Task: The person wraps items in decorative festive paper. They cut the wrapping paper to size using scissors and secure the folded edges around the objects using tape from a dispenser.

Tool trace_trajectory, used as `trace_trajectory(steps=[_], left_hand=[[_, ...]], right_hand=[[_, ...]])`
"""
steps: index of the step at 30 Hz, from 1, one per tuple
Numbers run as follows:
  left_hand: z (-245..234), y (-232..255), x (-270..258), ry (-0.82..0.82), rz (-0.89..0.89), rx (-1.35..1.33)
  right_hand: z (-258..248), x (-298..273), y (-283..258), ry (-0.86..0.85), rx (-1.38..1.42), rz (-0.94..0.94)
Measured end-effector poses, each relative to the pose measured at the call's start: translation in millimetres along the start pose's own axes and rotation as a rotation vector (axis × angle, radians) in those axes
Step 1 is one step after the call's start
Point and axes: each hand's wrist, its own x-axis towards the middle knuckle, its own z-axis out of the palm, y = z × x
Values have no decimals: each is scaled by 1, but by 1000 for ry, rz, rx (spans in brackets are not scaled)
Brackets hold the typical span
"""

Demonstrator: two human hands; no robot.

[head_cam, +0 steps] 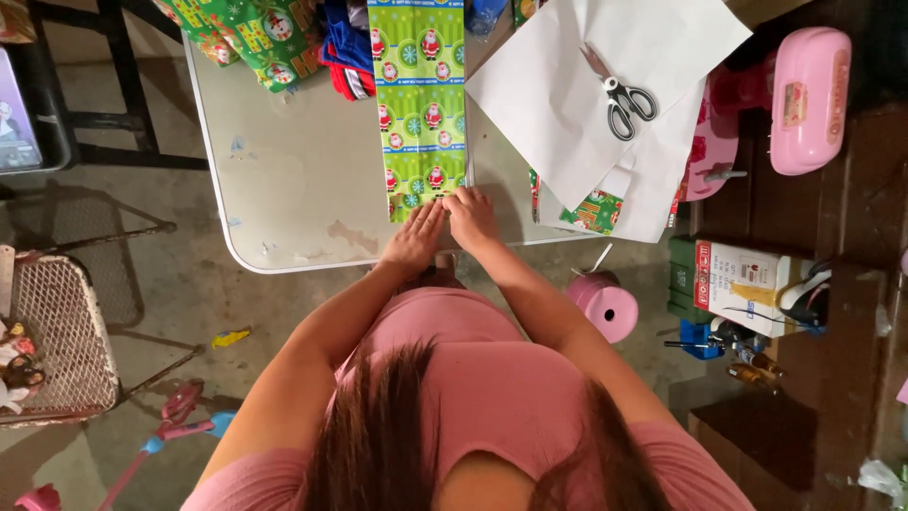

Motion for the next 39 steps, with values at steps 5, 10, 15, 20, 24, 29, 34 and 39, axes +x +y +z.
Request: trace_trajectory(steps=[5,10,15,20,24,29,34,39], left_hand=[[-14,-3,0,-46,-57,74],[-38,-28,-18,-54,-126,73],[-61,-48,-38,-101,-159,110],[-61,-44,-36,-207,-208,91],[-63,-33,-2,-238,-280,145],[-10,-46,21,-46,-170,158],[-23,-42,36,90,-68,174],[-61,-32,45,187,131,149]], right_hand=[[-13,6,-12,-37,-17,58],[-6,3,-4,-65,-8,65],[-4,-8,10,-22,-27,179],[-3,-20,29,-47,0,210],[1,-23,38,-41,110,153],[6,-28,51,123,323,104],[19,-30,53,214,417,94],[29,-27,53,236,393,142]])
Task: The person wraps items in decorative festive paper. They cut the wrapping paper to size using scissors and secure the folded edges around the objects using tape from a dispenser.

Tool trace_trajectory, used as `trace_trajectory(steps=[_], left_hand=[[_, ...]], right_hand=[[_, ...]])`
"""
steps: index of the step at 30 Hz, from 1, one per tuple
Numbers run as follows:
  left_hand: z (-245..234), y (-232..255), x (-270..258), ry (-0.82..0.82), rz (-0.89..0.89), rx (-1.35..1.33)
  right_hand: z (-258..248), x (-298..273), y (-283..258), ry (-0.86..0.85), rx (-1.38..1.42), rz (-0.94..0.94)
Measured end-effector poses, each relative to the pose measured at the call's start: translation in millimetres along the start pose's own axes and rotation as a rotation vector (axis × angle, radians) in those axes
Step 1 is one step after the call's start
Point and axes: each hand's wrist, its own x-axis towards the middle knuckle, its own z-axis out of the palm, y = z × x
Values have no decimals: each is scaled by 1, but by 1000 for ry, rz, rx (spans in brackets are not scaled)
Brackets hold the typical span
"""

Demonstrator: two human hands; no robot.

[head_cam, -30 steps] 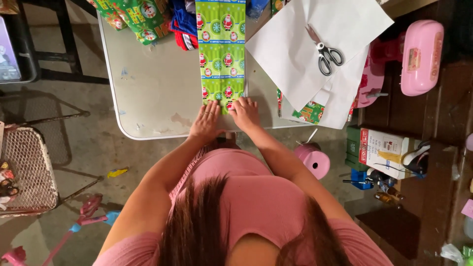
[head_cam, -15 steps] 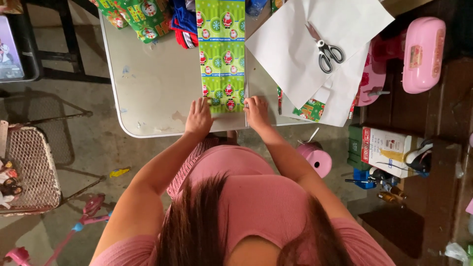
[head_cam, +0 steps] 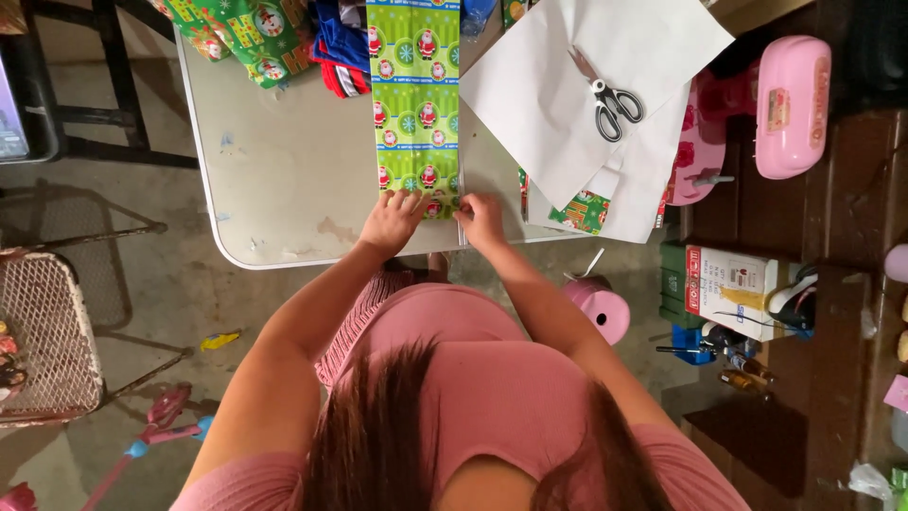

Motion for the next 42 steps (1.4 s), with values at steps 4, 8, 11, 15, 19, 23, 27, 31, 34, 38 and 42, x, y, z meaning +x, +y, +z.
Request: trace_trajectory(steps=[4,8,11,15,19,23,27,31,34,38,42], left_hand=[[0,5,0,20,5,14],[7,14,0,-26,-29,-7],[18,26,3,-30,-74,-23],[4,49,16,-88,-134,-48],[19,76,4,-131,-212,-31],[34,81,-3,-148,-262,-56],[52,79,-16,-188,-254,-103],[52,91,-11,-309,-369,-70],[51,97,5,-646,-549,-132],[41,93,30,-970,-851,-420],[16,86,57,-1048,-1056,-600]], right_hand=[[-7,4,-6,3,-21,22],[-5,-2,-5,-51,30,71],[-4,-9,1,-118,61,128],[-14,-18,-1,-197,122,245],[-22,-19,-5,-266,136,293],[-26,-21,-3,-234,40,134],[-34,-18,-13,-174,-133,45],[-26,-8,-8,-172,-143,6],[-23,-1,6,-247,18,-1],[-22,4,19,-284,104,68],[-33,10,8,-351,106,141]])
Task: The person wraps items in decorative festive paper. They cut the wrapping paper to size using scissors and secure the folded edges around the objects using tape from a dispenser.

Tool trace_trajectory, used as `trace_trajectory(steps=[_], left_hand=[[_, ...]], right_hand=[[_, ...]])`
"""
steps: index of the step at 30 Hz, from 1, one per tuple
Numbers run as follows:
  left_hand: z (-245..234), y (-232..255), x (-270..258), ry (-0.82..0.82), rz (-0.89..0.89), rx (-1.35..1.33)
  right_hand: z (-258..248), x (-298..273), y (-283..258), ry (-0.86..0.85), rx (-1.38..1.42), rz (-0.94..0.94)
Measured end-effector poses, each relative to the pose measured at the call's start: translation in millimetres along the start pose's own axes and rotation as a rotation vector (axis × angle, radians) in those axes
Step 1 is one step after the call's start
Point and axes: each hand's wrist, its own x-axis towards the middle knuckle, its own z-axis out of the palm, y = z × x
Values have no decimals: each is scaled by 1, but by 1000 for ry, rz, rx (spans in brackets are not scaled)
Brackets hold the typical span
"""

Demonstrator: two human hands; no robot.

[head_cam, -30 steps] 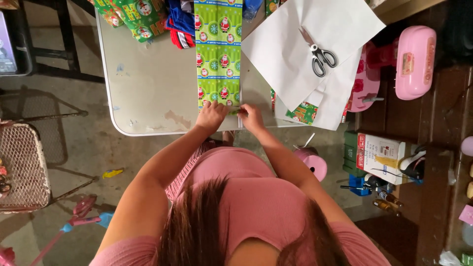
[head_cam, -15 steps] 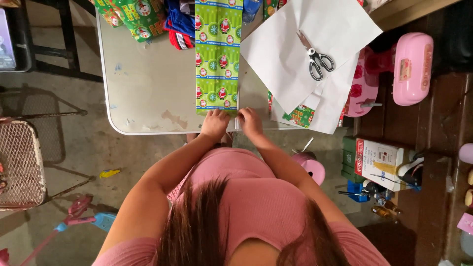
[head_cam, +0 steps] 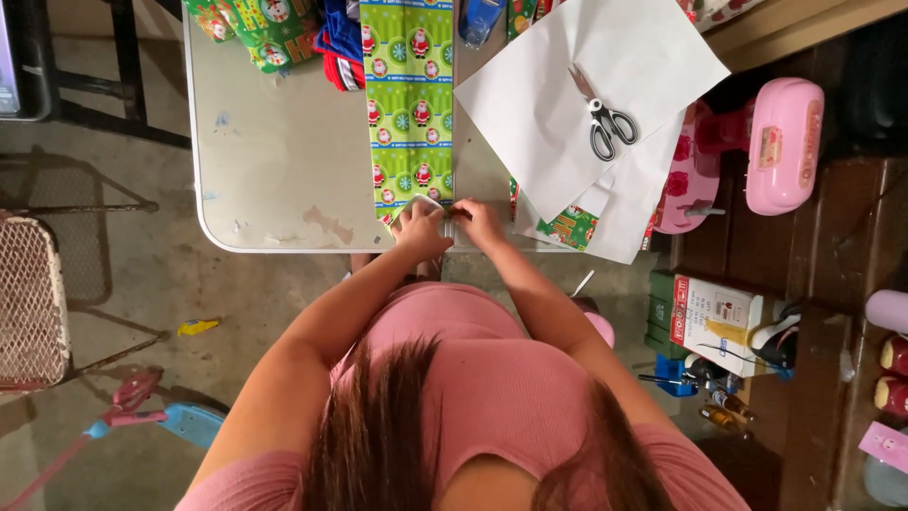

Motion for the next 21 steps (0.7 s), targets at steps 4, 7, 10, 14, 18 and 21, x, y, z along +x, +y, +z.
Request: trace_trajectory(steps=[4,7,10,14,18,21], left_hand=[[9,-5,18,0,-70,-18],[16,-13,22,78,-74,-34],[25,-26,31,195,-43,-101],[34,-39,26,433,160,-262],[30,-48,14,446,259,-348],[51,-69,27,530,464,-159]], right_hand=[[-7,0,-10,8,25,-1],[4,6,8,14,15,-11],[13,12,19,2,28,5],[12,15,6,-18,6,104],[17,23,5,-68,-43,282],[10,26,-5,-100,-35,307]])
